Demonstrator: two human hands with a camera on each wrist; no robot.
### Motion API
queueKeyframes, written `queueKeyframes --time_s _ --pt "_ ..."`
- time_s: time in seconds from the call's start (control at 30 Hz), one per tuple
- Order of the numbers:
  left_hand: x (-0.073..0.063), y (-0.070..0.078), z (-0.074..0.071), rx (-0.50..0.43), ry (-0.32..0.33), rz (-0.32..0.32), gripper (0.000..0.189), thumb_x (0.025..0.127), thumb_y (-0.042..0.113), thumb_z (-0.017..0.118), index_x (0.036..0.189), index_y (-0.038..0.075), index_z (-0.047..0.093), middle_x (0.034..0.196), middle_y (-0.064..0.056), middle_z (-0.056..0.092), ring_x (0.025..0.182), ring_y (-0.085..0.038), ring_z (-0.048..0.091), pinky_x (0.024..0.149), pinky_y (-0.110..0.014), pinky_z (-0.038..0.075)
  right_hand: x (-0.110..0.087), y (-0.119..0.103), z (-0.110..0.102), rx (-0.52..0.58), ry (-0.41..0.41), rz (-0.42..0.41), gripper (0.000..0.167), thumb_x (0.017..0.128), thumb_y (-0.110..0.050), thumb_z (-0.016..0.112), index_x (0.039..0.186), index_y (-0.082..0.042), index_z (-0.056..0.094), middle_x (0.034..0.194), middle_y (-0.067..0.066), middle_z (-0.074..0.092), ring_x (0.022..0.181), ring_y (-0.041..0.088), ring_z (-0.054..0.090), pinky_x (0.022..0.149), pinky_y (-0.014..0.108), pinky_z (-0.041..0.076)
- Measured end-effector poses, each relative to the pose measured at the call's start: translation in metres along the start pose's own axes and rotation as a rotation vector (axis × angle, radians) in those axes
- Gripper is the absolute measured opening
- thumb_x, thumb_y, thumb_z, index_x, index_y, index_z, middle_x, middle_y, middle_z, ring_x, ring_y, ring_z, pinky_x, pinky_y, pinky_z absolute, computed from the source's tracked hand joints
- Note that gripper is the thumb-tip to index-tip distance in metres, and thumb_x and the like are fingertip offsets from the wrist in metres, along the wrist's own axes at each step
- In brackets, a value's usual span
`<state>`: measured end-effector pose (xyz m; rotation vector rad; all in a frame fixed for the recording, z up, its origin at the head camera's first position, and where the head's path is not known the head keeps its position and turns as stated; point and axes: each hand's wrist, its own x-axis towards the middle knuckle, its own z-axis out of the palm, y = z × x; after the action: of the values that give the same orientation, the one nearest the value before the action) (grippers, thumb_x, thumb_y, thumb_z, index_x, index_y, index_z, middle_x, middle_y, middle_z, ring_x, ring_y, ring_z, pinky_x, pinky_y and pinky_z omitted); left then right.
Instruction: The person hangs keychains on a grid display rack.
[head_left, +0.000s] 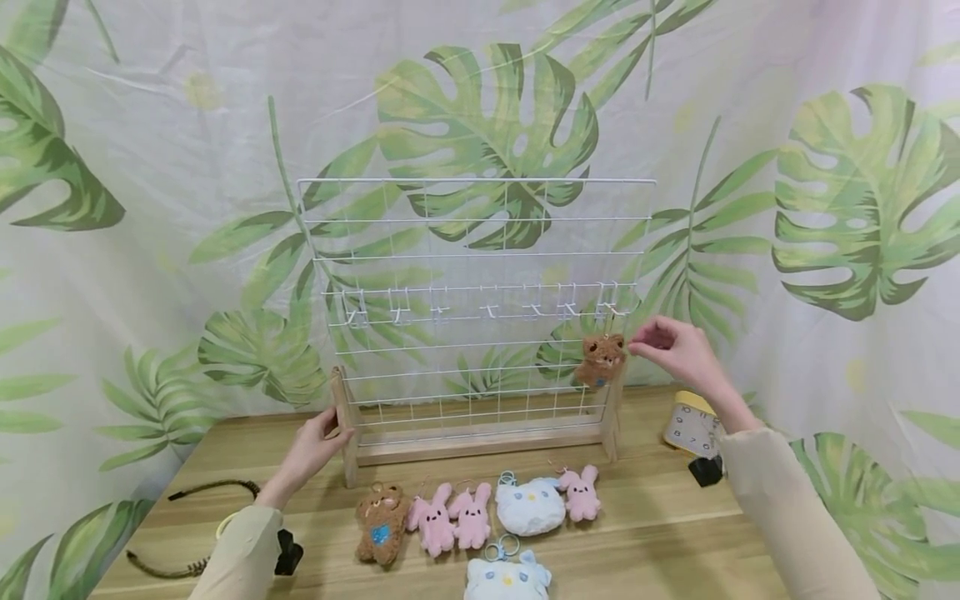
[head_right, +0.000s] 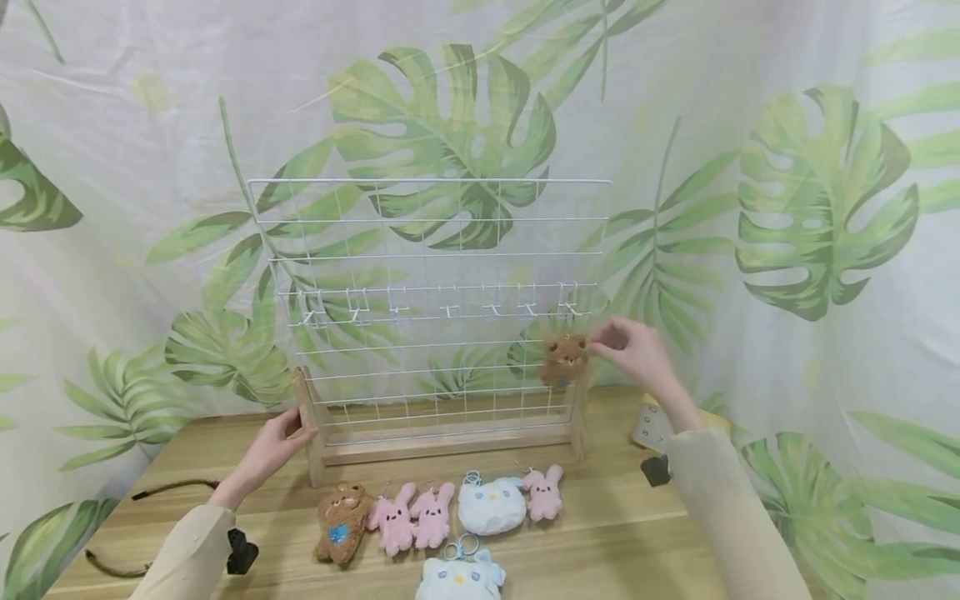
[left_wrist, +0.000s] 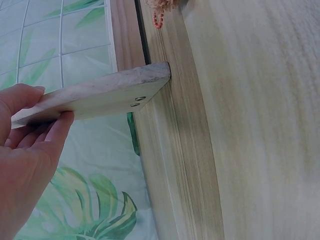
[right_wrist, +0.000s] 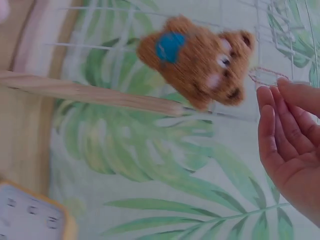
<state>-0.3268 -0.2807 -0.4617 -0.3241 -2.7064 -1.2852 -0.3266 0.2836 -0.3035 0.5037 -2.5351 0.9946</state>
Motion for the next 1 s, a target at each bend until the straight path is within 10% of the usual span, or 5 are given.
queueKeyframes --time_s 0.37,1.0 --pt "0.000 0.000 -0.001 0.008 -0.001 0.000 0.056 0.103 0.015 0.054 0.148 -0.012 0.034 0.146 -0.037 0.042 0.137 -0.052 0.040 0.107 -0.061 0.043 -0.053 0.033 0.070 0.056 -0.188 0.040 0.011 0.089 -0.015 0.074 0.096 -0.007 0.070 0.090 0.008 0.074 0.074 0.005 0.064 0.067 0.019 0.055" --pt "0.001 -0.001 0.000 0.006 -0.007 -0.006 0.060 0.103 0.015 0.052 0.151 -0.013 0.028 0.148 -0.037 0.039 0.139 -0.050 0.039 0.107 -0.059 0.045 -0.047 0.064 0.172 -0.105 -0.394 -0.019 0.008 0.085 -0.012 0.075 0.080 -0.006 0.074 0.072 0.002 0.071 0.064 0.000 0.056 0.058 0.017 0.048"
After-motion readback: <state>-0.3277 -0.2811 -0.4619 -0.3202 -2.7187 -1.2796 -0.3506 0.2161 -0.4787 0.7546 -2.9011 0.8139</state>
